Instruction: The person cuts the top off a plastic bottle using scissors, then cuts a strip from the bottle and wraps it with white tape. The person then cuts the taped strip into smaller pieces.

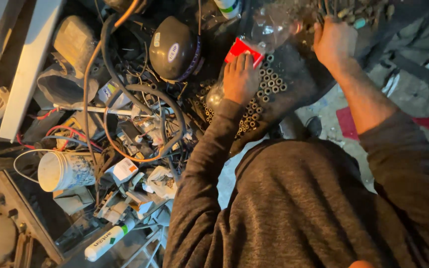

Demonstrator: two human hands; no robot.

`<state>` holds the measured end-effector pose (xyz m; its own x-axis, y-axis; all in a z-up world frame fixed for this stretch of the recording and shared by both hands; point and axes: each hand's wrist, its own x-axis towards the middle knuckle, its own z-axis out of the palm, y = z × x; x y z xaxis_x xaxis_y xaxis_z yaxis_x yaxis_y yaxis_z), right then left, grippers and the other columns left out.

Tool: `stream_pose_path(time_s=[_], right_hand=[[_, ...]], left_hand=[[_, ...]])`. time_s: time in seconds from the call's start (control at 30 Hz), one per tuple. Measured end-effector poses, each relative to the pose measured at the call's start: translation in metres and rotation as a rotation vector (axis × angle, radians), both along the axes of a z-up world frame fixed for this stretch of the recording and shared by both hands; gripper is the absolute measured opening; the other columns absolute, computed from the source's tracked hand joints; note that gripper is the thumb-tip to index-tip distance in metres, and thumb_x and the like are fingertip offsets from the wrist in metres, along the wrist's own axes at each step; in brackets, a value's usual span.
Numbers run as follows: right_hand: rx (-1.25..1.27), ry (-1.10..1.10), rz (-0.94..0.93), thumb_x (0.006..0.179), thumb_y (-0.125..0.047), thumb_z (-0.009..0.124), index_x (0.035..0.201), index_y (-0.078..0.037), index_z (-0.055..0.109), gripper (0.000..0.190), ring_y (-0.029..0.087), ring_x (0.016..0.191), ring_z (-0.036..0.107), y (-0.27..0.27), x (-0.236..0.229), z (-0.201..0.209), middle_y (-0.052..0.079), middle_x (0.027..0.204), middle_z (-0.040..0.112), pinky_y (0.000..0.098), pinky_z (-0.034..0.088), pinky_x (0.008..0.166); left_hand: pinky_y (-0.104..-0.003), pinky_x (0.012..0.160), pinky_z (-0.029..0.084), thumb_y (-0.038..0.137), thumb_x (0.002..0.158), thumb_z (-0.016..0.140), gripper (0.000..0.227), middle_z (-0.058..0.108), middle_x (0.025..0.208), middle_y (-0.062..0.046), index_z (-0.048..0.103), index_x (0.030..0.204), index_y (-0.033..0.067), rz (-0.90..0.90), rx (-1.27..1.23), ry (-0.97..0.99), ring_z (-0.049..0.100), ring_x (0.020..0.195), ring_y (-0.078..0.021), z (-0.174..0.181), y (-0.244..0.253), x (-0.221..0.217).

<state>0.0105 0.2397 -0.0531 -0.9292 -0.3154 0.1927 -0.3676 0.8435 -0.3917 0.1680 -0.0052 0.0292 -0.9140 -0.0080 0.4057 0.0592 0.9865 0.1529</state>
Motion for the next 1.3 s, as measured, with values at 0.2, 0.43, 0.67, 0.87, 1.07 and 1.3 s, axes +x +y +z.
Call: stream_pose_path(time_s=[0.2, 0.43, 0.67, 0.87, 1.07, 1.3], right_hand=[[-0.005, 0.071, 0.135, 0.106, -0.037, 0.067, 0.102, -0.003, 0.07, 0.033, 0.045, 0.077, 0.069, -0.052, -0.022, -0.041, 0.023, 0.086, 0.07, 0.0549, 0.054, 0.065], [-0.645, -0.061, 0.269, 0.093, -0.009, 0.058, 0.133, 0.0, 0.058, 0.04, 0.04, 0.122, 0.061, -0.027, 0.061, 0.173, 0.023, 0.128, 0.064, 0.052, 0.048, 0.104], [-0.01, 0.308, 0.947, 0.077, -0.019, 0.08, 0.115, -0.001, 0.061, 0.047, 0.036, 0.134, 0.061, -0.065, 0.076, 0.22, 0.02, 0.138, 0.069, 0.0629, 0.032, 0.119], [0.148, -0.065, 0.967, 0.093, -0.029, 0.075, 0.119, -0.001, 0.062, 0.041, 0.042, 0.126, 0.061, -0.044, 0.08, 0.228, 0.017, 0.089, 0.069, 0.0513, 0.056, 0.094], [-0.183, -0.282, 0.718, 0.091, -0.018, 0.066, 0.122, -0.002, 0.068, 0.035, 0.025, 0.084, 0.073, 0.054, 0.075, 0.205, 0.014, 0.101, 0.075, 0.0407, 0.059, 0.072], [0.057, -0.304, 0.149, 0.11, -0.03, 0.078, 0.099, 0.003, 0.07, 0.035, 0.025, 0.075, 0.07, 0.279, 0.055, 0.02, 0.017, 0.089, 0.072, 0.0395, 0.052, 0.066]], left_hand=[[-0.045, 0.094, 0.049, 0.026, 0.089, 0.069, 0.04, 0.064, 0.12, -0.014, 0.062, 0.121, 0.0025, 0.035, 0.011, 0.019, 0.062, 0.11, -0.0332, 0.019, -0.005, 0.023], [-0.045, 0.097, 0.048, 0.022, 0.087, 0.069, 0.044, 0.064, 0.122, -0.016, 0.062, 0.124, -0.0005, 0.029, 0.062, -0.064, 0.06, 0.116, -0.0319, 0.042, -0.017, 0.043], [-0.045, 0.086, 0.053, 0.024, 0.087, 0.073, 0.028, 0.072, 0.107, -0.014, 0.067, 0.106, 0.0057, -0.158, 0.217, -0.066, 0.068, 0.099, -0.033, 0.056, -0.016, 0.043], [-0.05, 0.061, 0.052, 0.025, 0.087, 0.072, 0.02, 0.068, 0.073, -0.02, 0.07, 0.079, 0.0064, -0.186, 0.563, -0.208, 0.067, 0.069, -0.0414, 0.094, -0.021, 0.053], [-0.039, 0.059, 0.052, 0.025, 0.089, 0.076, 0.022, 0.07, 0.072, -0.017, 0.077, 0.087, 0.0033, -0.163, 0.819, -0.407, 0.063, 0.058, -0.0272, 0.084, -0.062, 0.087], [-0.029, 0.093, 0.054, 0.009, 0.103, 0.066, 0.025, 0.072, 0.111, -0.003, 0.069, 0.123, -0.0045, -0.308, 1.434, -0.413, 0.064, 0.102, -0.012, 0.153, -0.052, 0.119]])
